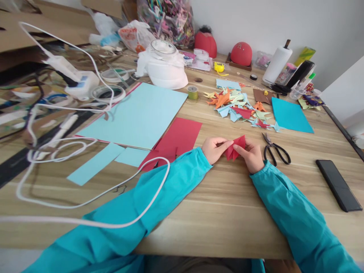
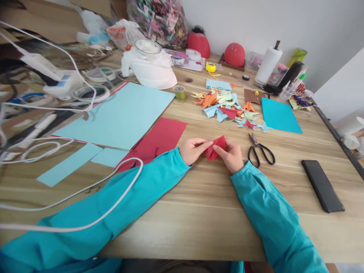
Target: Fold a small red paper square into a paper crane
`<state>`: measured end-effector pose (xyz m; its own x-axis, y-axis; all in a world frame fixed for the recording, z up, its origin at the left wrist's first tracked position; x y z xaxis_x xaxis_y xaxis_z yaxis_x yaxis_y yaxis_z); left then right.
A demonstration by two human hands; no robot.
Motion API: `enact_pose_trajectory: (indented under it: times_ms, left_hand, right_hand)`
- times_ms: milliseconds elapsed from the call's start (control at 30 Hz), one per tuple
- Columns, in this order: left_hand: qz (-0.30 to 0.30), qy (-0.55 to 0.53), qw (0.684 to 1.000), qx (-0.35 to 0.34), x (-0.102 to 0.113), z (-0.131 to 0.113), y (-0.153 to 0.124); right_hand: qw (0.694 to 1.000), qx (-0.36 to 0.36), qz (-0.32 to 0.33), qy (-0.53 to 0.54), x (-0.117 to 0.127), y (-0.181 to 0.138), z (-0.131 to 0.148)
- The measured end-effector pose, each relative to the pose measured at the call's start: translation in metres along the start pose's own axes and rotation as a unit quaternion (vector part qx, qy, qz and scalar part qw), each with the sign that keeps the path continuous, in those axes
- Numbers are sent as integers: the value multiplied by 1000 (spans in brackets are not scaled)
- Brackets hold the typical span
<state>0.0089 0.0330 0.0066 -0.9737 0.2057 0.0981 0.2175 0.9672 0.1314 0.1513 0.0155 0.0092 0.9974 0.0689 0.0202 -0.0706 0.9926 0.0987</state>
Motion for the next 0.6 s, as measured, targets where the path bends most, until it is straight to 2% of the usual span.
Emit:
enact_pose_trajectory:
  times_ms: [200, 600]
  left_hand:
    - [19, -62, 997, 51, -2, 6, 0]
    - [13, -52, 998, 19, -3, 11, 2]
  right_hand:
    - [1000, -13, -13, 5, 1, 0, -4]
    - [999, 27, -25, 8, 2, 2, -5]
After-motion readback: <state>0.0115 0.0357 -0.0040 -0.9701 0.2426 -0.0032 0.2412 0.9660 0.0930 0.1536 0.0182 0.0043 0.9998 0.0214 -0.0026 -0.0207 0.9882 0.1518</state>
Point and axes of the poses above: each hand's wrist, its own y-axis towards the middle knuckle, its own x-axis out of the back of the hand, z = x × y, the point moved 3 cm from there along y, towards the middle knuckle, and after that the axes turned 1 degree about x, right-handed, at the moved point
